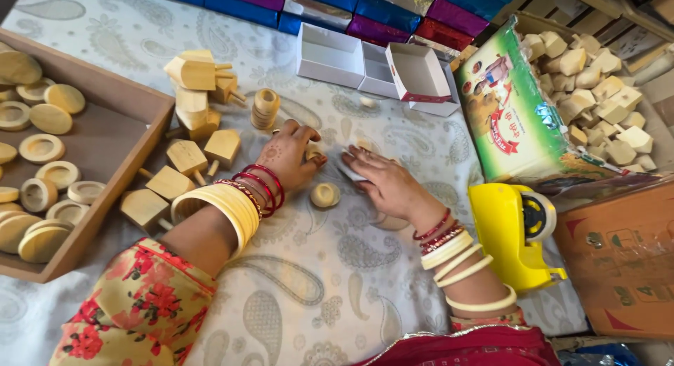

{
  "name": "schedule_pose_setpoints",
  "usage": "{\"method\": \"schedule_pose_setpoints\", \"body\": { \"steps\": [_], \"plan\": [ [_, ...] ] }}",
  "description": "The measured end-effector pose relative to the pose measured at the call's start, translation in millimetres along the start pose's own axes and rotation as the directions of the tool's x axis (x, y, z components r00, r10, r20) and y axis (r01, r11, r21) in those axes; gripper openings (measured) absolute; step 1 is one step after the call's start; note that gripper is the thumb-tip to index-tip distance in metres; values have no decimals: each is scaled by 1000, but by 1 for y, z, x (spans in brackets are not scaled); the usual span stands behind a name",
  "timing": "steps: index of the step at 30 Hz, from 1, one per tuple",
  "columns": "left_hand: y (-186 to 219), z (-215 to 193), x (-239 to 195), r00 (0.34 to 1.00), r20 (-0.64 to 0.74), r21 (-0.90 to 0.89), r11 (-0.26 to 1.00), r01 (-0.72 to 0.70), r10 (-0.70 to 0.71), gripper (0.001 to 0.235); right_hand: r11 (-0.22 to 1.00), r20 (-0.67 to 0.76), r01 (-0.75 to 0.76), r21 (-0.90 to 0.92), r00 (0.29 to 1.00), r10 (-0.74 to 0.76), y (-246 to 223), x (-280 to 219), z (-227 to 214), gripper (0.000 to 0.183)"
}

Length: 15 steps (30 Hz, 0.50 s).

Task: The person wipes small wooden circular pieces with a white cloth, picking them from a box and placing them on the table. They handle the pieces one at a time, rotating them to wipe different sides, and occasionally stack them.

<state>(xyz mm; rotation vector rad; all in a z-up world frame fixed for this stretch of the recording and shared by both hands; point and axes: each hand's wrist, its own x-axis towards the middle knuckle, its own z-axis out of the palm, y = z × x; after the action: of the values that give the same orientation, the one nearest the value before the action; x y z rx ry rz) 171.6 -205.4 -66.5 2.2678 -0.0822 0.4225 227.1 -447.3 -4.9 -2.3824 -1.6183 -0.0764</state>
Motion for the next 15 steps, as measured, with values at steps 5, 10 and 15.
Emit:
{"method": "schedule_pose_setpoints", "body": {
  "steps": [5, 10, 15],
  "plan": [
    [4, -2, -2, 1000, -8, -9, 1000, -21, 21, 40, 997, 10, -19, -72, 1000, 20, -10, -14, 3, 59],
    [7, 1, -1, 999, 34, -3, 1000, 17, -17, 36, 942, -117, -10, -334, 993, -31, -25, -24, 5, 42],
    [7, 1, -5, 998, 51, -52, 998, -44, 47, 32, 923, -199, 18, -384, 975, -102, -32, -22, 5, 19]
  ]
}}
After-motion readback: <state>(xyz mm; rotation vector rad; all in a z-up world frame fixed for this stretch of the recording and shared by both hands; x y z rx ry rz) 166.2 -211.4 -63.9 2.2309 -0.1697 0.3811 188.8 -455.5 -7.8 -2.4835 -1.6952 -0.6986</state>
